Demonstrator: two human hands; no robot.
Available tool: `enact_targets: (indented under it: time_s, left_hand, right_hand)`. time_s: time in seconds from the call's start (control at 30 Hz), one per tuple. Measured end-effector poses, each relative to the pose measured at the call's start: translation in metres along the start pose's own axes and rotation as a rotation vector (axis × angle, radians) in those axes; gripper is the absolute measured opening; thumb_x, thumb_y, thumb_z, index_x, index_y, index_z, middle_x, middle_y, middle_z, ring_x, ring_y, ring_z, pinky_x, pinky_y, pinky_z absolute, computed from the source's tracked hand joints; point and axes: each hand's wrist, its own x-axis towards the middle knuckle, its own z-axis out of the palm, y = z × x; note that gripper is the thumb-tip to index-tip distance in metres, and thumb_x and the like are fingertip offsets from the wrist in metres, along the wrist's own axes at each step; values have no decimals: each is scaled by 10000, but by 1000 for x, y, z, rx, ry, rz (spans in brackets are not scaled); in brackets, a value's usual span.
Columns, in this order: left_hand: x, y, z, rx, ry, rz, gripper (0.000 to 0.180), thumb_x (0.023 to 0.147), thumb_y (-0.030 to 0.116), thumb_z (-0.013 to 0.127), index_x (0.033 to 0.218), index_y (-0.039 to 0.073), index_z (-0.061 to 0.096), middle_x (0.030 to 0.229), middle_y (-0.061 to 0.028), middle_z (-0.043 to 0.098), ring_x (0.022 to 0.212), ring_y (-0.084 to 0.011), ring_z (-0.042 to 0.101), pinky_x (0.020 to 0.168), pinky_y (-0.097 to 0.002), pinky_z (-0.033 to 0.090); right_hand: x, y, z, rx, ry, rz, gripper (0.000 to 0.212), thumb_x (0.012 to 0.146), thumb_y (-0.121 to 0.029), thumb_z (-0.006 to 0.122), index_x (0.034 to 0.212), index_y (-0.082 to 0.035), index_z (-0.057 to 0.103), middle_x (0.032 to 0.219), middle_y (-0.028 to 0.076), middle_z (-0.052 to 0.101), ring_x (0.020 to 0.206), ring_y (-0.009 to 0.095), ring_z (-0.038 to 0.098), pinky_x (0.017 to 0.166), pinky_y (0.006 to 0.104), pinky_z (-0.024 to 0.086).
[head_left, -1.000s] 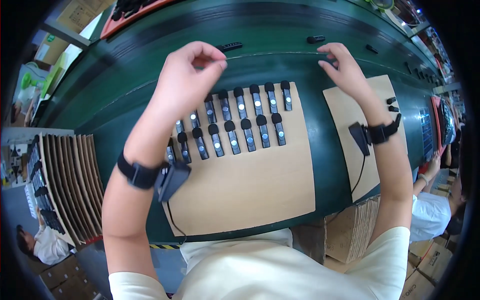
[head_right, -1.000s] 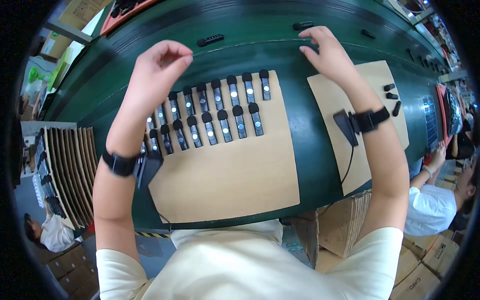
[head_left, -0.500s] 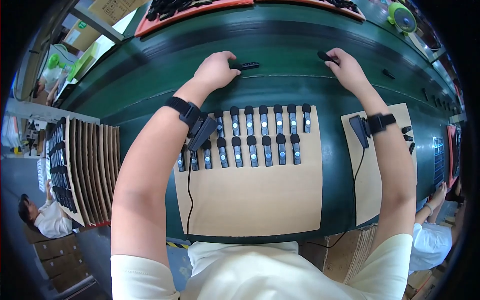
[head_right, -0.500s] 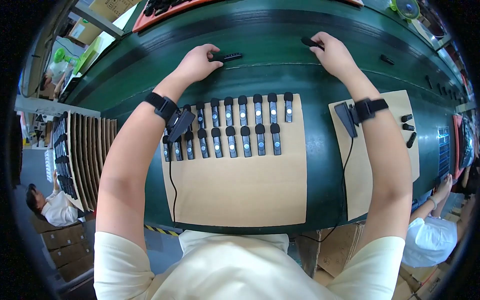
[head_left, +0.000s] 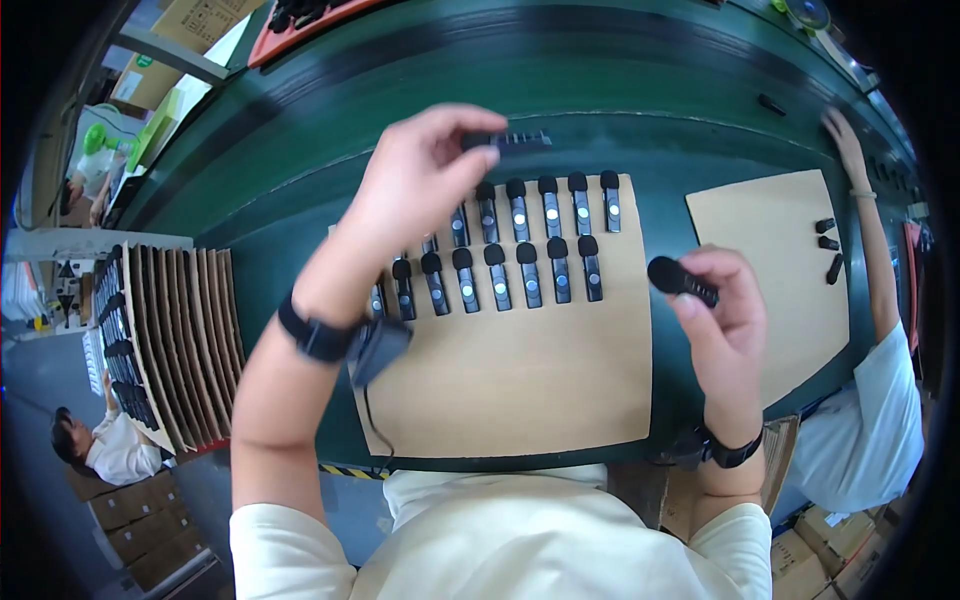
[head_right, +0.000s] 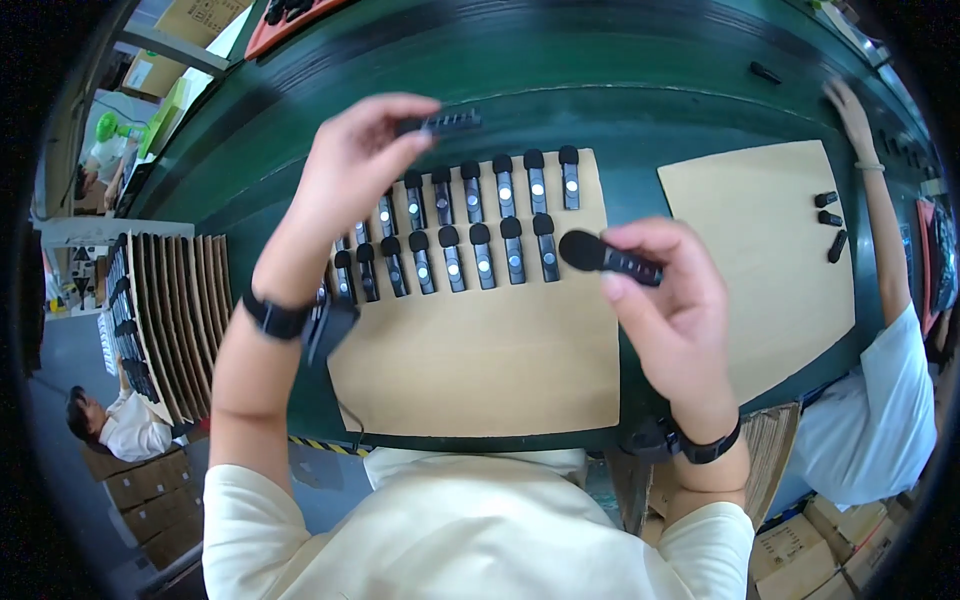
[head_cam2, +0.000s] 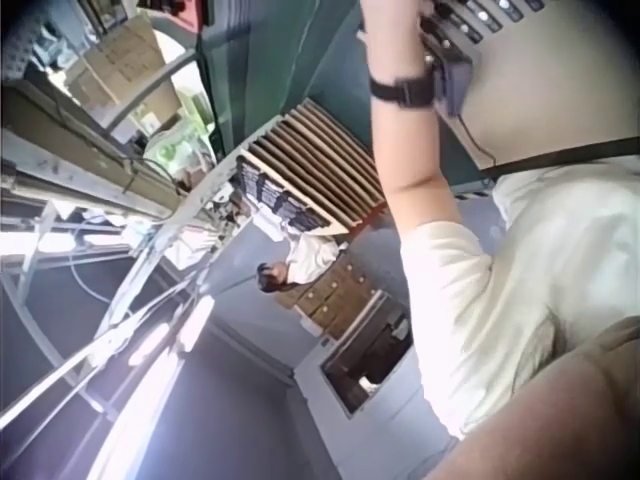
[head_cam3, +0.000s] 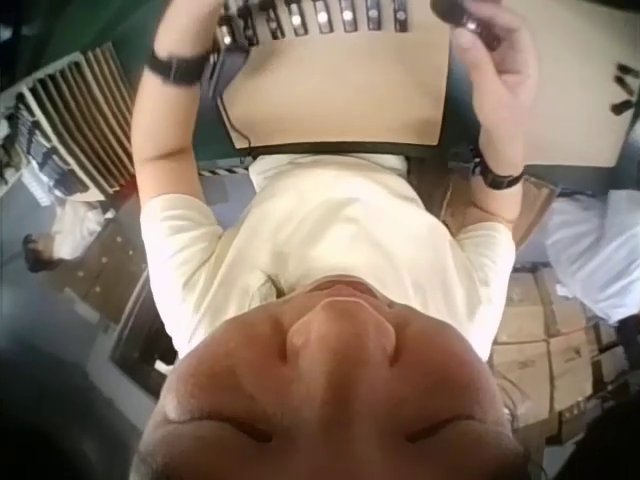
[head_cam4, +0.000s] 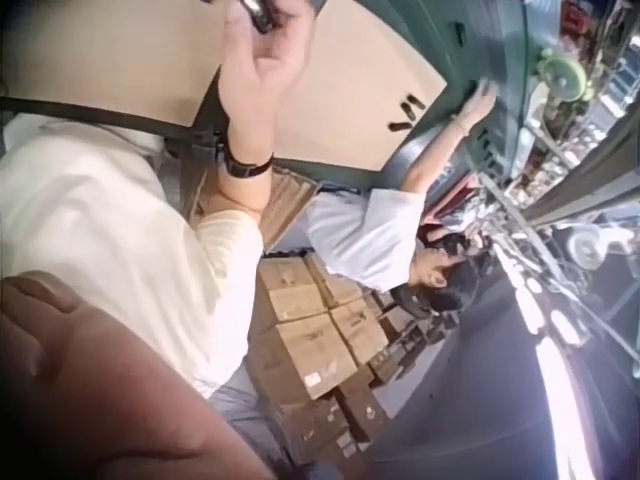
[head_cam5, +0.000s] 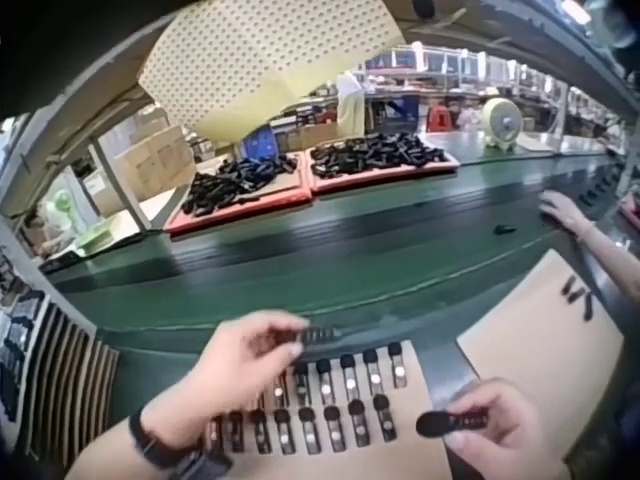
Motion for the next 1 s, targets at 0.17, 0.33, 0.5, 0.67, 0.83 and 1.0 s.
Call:
enact_targets:
  time_s: [0.17, 0.33, 0.5, 0.67, 0.83, 1.0]
  left_hand:
    - [-92, 25, 16, -353, -56, -41, 280, 831, -59, 694, 1103, -6, 655, 1106, -93, 651, 932, -140, 616, 839, -286, 503]
    - [-129, 19, 29, -327, -17, -42, 286, 776, -91, 726, 1045, -20, 660, 1087, -102, 656, 964, -170, 621, 870, -291, 488]
    - [-134, 18, 33, -203, -11, 117, 294, 754, -88, 740, 1026, -14, 660, 1025, -110, 675, 930, -186, 637, 845, -293, 498]
    - [-136, 23, 34, -179, -1, 138, 296, 745, -83, 747, 1020, -13, 664, 969, -111, 690, 884, -204, 659, 813, -310, 515]
    - [-135, 20, 36, -171, 13, 181, 283, 742, -74, 754, 1005, -10, 670, 957, -110, 701, 889, -220, 674, 836, -343, 526]
    - [-134, 20, 36, -159, -1, 184, 285, 733, -60, 768, 998, -5, 675, 943, -108, 706, 893, -234, 678, 867, -366, 526]
  right_hand:
    - [-25, 10, 10, 61, -36, 21, 301, 825, 59, 693, 1098, 6, 581, 1035, 71, 601, 936, 137, 581, 855, 255, 460]
    - [-29, 17, 24, 12, -137, -46, 305, 780, 66, 736, 1057, 0, 624, 980, 83, 626, 914, 163, 594, 826, 274, 477]
    - [-29, 18, 31, -57, -151, -115, 290, 760, 56, 755, 1025, 3, 648, 961, 98, 637, 884, 185, 605, 796, 281, 488]
    - [-27, 14, 30, -127, -190, -146, 299, 743, 57, 762, 1017, 1, 660, 954, 102, 638, 857, 189, 611, 766, 278, 490]
    - [-26, 14, 28, -154, -196, -184, 308, 731, 54, 767, 1017, -3, 668, 932, 102, 636, 839, 189, 613, 749, 272, 490]
    - [-25, 16, 27, -177, -203, -206, 309, 728, 56, 765, 1017, -2, 670, 932, 103, 632, 844, 190, 611, 741, 271, 489]
